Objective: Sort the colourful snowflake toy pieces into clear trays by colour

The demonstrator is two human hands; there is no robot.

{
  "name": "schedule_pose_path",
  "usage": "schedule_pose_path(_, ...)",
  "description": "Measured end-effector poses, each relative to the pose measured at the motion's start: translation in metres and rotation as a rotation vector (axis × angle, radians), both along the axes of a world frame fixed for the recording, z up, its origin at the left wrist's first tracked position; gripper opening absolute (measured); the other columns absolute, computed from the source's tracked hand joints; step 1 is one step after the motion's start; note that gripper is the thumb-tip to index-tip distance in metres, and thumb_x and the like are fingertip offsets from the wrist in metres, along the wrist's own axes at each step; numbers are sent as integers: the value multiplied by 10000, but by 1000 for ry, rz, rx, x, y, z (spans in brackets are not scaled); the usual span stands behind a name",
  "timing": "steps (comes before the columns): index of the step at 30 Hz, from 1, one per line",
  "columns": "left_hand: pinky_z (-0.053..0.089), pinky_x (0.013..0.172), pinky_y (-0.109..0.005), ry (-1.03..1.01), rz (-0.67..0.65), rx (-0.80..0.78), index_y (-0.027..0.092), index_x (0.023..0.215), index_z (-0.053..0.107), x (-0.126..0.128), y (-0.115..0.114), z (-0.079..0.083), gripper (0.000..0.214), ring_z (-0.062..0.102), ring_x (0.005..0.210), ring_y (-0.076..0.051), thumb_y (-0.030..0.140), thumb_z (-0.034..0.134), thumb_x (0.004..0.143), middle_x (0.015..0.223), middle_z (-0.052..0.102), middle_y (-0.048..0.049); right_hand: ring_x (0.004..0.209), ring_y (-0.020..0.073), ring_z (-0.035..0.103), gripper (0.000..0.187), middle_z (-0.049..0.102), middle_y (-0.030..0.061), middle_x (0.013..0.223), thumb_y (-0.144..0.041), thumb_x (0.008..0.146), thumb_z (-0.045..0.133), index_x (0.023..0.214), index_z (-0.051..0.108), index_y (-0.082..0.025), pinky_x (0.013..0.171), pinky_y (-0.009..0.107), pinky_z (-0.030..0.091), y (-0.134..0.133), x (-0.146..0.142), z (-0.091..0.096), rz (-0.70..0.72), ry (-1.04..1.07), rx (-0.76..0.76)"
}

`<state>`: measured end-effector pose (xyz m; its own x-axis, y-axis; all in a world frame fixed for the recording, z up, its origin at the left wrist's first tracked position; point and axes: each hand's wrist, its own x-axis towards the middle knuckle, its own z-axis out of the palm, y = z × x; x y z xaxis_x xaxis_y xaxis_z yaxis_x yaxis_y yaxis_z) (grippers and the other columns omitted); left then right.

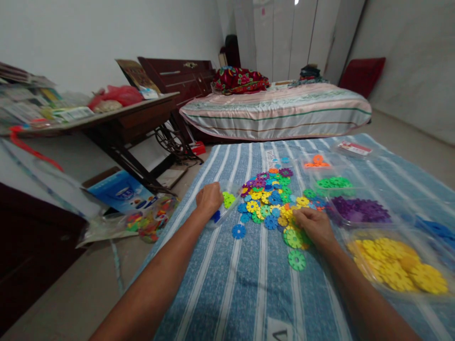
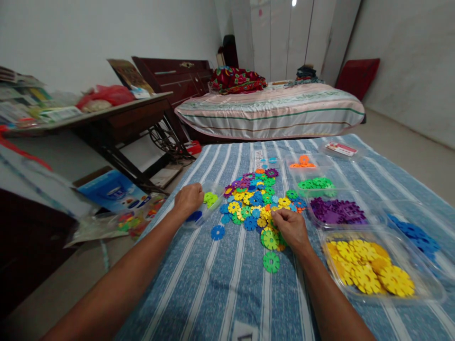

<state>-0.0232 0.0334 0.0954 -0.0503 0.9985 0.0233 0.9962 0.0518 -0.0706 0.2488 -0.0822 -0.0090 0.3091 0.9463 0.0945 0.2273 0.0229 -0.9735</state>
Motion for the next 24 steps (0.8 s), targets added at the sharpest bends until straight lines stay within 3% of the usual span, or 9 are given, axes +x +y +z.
schedule_pose_path(6,481,759,-319,-40,-87,24,172,965,682,6,-14,13,258,666,950,-270,258,460,865,986,725,-133,476,117,432,474,500,5,482,-601,723,618,503,581,-183,445,232,330,0,0,0,-9,8,3)
schedule_pose_path(11,449,774,-272,-171,-376,26,176,878,667,30,-45,19,234,649,857,-188,267,451,883,897,718,-67,486,118,449,451,518,8,496,-575,727,617,516,594,-177,464,233,349,0,0,0,-7,4,-11)
schedule_pose_path(16,451,736,-270,-182,-621,-224,184,820,665,67,-79,5,213,649,842,-188,261,471,866,866,712,-64,482,119,449,447,518,8,491,-568,726,617,505,581,-181,465,237,345,0,0,1,-4,2,0)
schedule_pose_path(24,510,761,-352,-177,-643,-363,184,934,671,112,-104,-29,327,678,933,-278,459,517,849,946,722,-110,469,108,411,455,464,-17,458,-561,729,600,473,539,-190,464,234,325,1,0,1,-12,-15,43)
